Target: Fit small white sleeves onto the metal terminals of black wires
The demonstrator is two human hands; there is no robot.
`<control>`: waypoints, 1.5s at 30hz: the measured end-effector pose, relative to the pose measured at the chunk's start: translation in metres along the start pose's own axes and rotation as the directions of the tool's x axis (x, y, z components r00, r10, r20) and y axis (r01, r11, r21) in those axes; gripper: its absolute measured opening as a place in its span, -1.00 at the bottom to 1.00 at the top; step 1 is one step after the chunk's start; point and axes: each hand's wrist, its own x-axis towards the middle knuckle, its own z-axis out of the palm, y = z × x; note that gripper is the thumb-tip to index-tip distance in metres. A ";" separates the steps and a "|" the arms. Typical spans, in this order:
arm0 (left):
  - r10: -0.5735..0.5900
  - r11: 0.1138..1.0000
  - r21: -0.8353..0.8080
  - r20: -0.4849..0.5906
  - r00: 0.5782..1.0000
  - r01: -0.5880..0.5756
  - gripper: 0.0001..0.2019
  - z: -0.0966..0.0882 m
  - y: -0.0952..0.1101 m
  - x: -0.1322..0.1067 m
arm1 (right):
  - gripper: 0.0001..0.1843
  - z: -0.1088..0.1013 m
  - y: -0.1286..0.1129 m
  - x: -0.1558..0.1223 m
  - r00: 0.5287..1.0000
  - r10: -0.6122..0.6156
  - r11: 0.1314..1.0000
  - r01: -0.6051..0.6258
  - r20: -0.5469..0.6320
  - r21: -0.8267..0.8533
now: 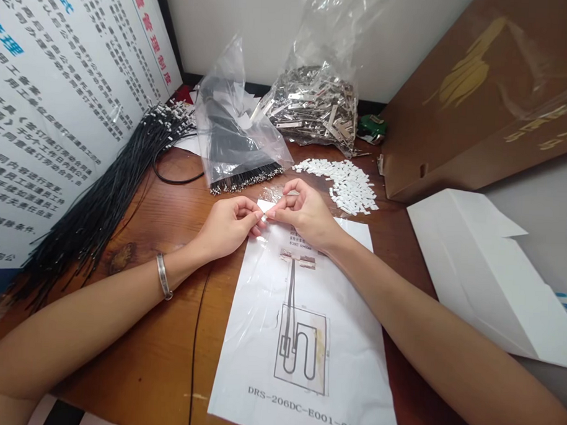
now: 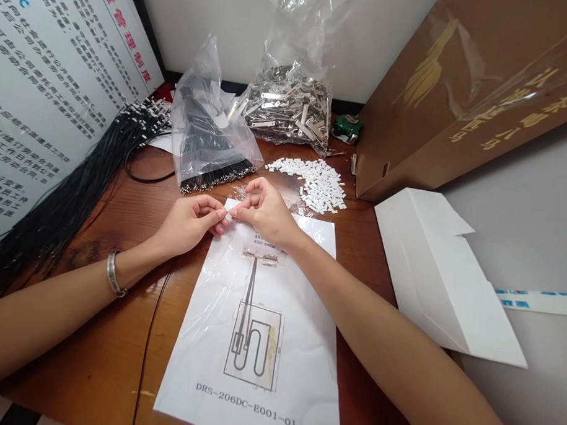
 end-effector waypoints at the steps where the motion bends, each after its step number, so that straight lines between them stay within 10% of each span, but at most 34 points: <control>1: 0.001 1.000 0.001 0.000 1.000 -0.001 -0.91 0.000 0.000 0.000 | -0.43 0.000 0.000 0.000 1.000 -0.002 1.000 0.002 0.000 0.003; 45: 0.096 0.995 -0.029 -0.006 0.995 -0.096 -0.77 0.000 -0.005 0.001 | -0.49 -0.002 0.006 0.002 0.996 -0.089 0.975 0.090 -0.011 0.201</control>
